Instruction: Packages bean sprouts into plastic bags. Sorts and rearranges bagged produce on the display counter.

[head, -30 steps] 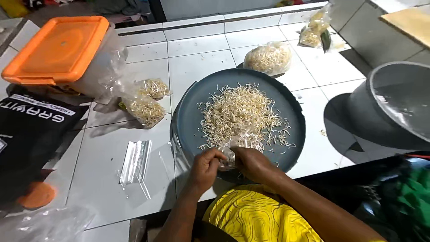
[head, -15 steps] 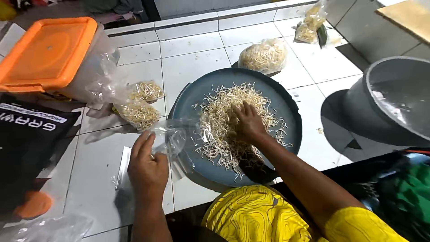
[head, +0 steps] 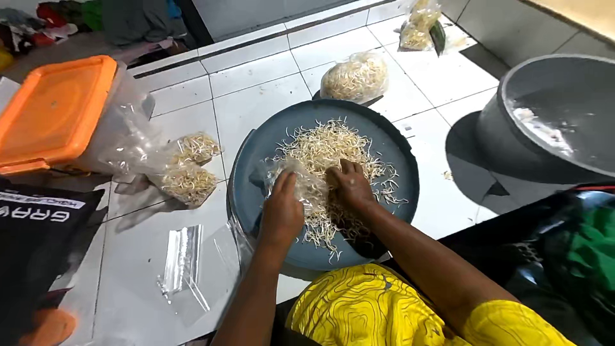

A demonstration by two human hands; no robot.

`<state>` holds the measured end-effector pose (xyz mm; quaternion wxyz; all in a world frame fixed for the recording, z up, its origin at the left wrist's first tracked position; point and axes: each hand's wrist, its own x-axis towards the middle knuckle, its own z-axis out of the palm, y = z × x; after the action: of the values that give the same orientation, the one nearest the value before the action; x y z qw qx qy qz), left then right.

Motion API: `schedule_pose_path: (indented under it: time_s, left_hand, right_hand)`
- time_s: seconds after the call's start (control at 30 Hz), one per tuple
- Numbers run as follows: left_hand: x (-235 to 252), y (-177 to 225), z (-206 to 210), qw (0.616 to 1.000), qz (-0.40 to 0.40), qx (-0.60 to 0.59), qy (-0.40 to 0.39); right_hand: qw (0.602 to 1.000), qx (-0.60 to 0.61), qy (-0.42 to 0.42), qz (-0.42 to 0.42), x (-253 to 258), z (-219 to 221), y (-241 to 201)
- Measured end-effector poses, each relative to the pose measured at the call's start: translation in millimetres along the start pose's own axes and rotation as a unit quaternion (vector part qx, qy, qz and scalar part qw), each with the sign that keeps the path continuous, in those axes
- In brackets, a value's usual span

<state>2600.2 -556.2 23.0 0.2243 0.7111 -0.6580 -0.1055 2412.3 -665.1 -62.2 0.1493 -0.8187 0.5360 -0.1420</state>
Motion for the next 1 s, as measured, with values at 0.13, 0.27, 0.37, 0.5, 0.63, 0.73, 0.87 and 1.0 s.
schedule_pose_path:
  time_s: [0.13, 0.27, 0.37, 0.5, 0.63, 0.73, 0.87, 1.0]
  left_hand:
    - [14, 6, 17, 1.0, 0.01, 0.006, -0.011]
    - [27, 7, 37, 0.999, -0.007, 0.007, -0.039]
    - [39, 12, 51, 0.997, -0.016, 0.012, -0.073]
    - [48, 27, 60, 0.994, -0.009, -0.017, -0.104]
    - [46, 34, 52, 0.994, -0.022, -0.035, -0.1]
    - [37, 24, 46, 0.995, -0.057, -0.003, -0.086]
    - [28, 20, 38, 0.996, -0.077, -0.019, -0.046]
    - [24, 32, 34, 0.999, -0.036, -0.033, 0.019]
  right_hand:
    - [0.991, 0.124, 0.036, 0.033, 7, -19, 27]
    - [0.899, 0.424, 0.006, 0.111, 2, -46, 62]
    - [0.799, 0.585, -0.06, 0.125, -4, -71, 62]
    - [0.741, 0.641, -0.161, 0.114, -8, -79, 41]
    - [0.743, 0.619, -0.223, 0.124, -1, -63, 12]
    - [0.792, 0.557, -0.235, 0.082, -2, -68, -13]
    - [0.972, 0.173, -0.157, -0.01, -5, -86, -59]
    - [0.999, -0.02, -0.009, 0.044, -5, -86, -86]
